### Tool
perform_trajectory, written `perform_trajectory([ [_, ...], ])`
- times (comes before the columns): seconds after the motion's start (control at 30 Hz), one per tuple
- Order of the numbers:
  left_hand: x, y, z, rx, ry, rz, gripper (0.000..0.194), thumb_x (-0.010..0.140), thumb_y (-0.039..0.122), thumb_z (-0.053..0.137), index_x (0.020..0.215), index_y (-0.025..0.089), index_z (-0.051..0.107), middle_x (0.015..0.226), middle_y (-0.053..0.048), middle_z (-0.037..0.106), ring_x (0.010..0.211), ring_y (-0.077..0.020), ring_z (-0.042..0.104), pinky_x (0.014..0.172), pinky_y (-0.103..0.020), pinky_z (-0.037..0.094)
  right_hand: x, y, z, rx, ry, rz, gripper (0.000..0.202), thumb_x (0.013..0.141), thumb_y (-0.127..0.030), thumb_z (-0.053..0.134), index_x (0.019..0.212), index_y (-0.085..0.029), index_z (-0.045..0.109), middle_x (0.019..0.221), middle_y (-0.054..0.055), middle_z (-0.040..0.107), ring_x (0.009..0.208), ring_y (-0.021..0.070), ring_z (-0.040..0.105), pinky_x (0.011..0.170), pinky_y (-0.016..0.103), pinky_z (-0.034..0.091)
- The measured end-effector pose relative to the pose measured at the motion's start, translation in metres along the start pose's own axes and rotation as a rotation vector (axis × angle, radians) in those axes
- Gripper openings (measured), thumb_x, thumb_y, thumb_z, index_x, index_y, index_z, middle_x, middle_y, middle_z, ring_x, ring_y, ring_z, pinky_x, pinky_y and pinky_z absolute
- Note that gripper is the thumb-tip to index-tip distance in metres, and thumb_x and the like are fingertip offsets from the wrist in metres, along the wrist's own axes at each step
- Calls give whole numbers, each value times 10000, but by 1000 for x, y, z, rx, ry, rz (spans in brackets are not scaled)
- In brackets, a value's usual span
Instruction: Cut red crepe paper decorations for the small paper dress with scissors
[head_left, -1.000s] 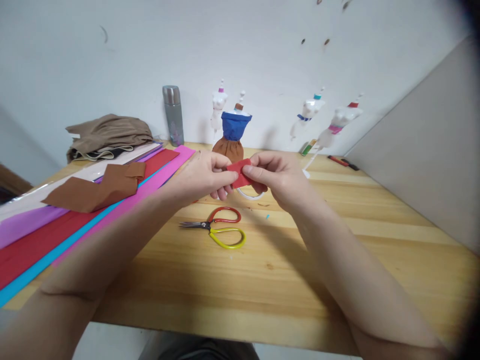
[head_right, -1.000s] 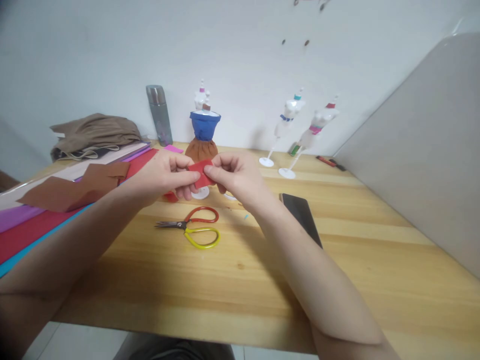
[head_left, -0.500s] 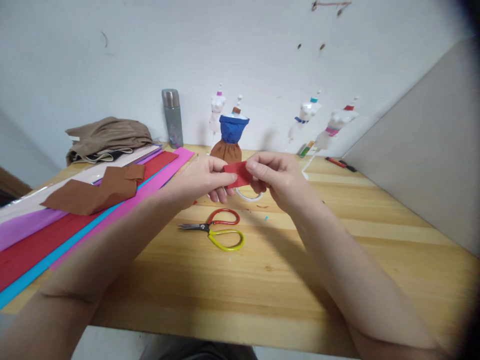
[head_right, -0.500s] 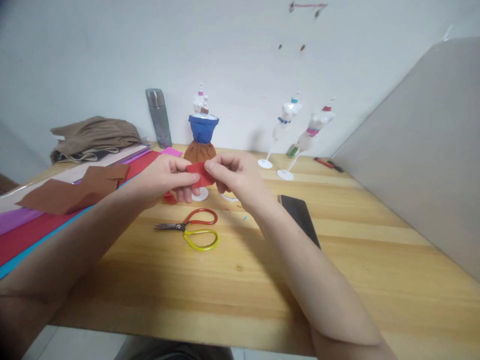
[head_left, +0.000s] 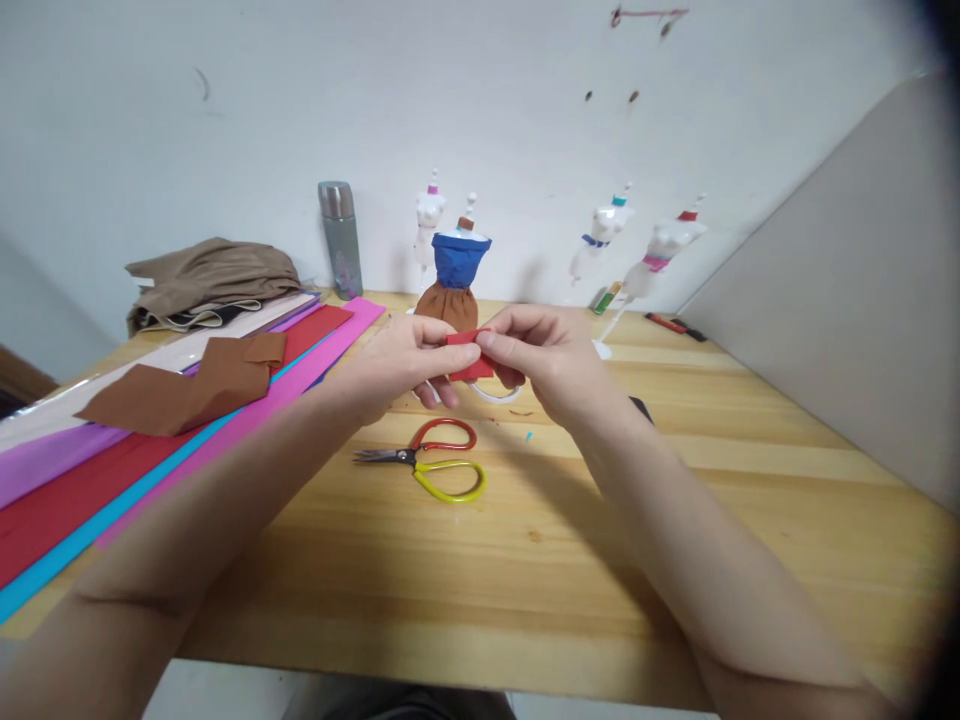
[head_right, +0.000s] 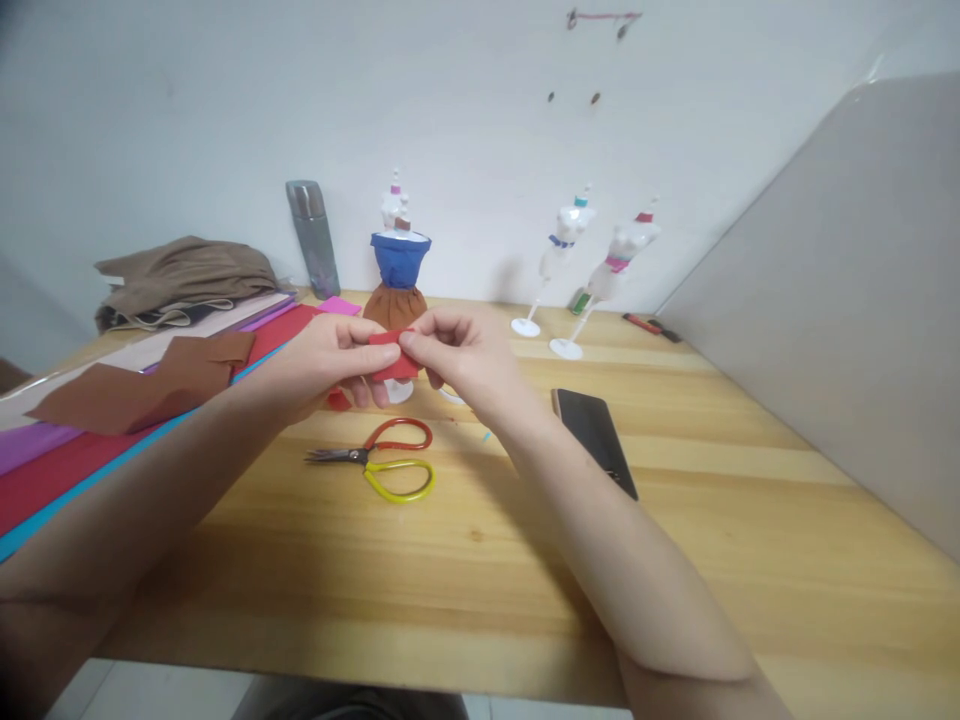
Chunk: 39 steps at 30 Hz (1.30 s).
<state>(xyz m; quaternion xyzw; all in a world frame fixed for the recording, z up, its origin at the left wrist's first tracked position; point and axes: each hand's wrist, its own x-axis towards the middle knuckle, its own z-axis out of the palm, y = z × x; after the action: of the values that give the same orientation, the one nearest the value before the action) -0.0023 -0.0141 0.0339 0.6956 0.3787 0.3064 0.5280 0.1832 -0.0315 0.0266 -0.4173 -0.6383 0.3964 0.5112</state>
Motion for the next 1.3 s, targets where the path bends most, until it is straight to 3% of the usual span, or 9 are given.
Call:
perform_trajectory([
  [0.17, 4, -8, 2, -47, 22, 13, 192, 858, 300, 709, 759, 135, 705, 625, -23, 712, 515, -91, 631, 517, -182, 493, -1, 2, 1, 40, -1, 21, 189, 693, -356, 780, 621, -229, 660, 522, -25, 560, 440, 107, 410, 437, 285, 304],
  [0.43, -3, 9, 7, 56, 39, -64, 215, 860, 175, 669, 649, 143, 650, 545, 5, 662, 496, -81, 622, 465, -150, 415, 1, 4, -3, 1, -43, 25, 237, 688, -405, 796, 633, -219, 659, 509, -35, 538, 445, 105, 419, 438, 276, 311],
  [0.57, -2, 5, 2, 15, -8, -55, 194, 865, 276, 706, 730, 137, 696, 650, -21, 728, 535, -86, 651, 488, -155, 452, 1, 6, -2, 22, 1, 2, 214, 716, -363, 780, 617, -225, 650, 503, -38, 522, 439, 102, 411, 441, 280, 308],
  [0.73, 2, -5, -3, -87, -61, 26, 345, 806, 464, 780, 745, 131, 712, 623, -27, 708, 501, -84, 627, 501, -167, 484, 1, 6, -4, 39, 24, -4, 189, 724, -339, 779, 608, -240, 668, 509, -29, 526, 440, 113, 414, 443, 297, 308],
  [0.97, 3, -7, 3, -82, 12, 8, 152, 823, 269, 724, 758, 132, 715, 614, -33, 723, 521, -92, 652, 529, -170, 508, -1, 4, -3, 44, 5, 2, 246, 728, -380, 832, 615, -243, 662, 495, -26, 517, 439, 122, 417, 443, 305, 299],
  [1.17, 2, -3, 3, -59, 12, 3, 131, 825, 202, 679, 715, 135, 702, 593, -16, 713, 503, -88, 646, 520, -163, 505, 0, 4, -5, 23, -61, -28, 355, 766, -556, 766, 667, -226, 676, 557, -18, 536, 463, 117, 439, 442, 299, 314],
  [1.3, 0, 4, 6, -19, 1, -57, 151, 830, 175, 677, 689, 129, 701, 585, -13, 702, 508, -88, 653, 491, -149, 477, 0, 2, -4, -55, -76, -18, 245, 718, -406, 803, 641, -225, 657, 530, -21, 559, 460, 114, 433, 443, 289, 316],
])
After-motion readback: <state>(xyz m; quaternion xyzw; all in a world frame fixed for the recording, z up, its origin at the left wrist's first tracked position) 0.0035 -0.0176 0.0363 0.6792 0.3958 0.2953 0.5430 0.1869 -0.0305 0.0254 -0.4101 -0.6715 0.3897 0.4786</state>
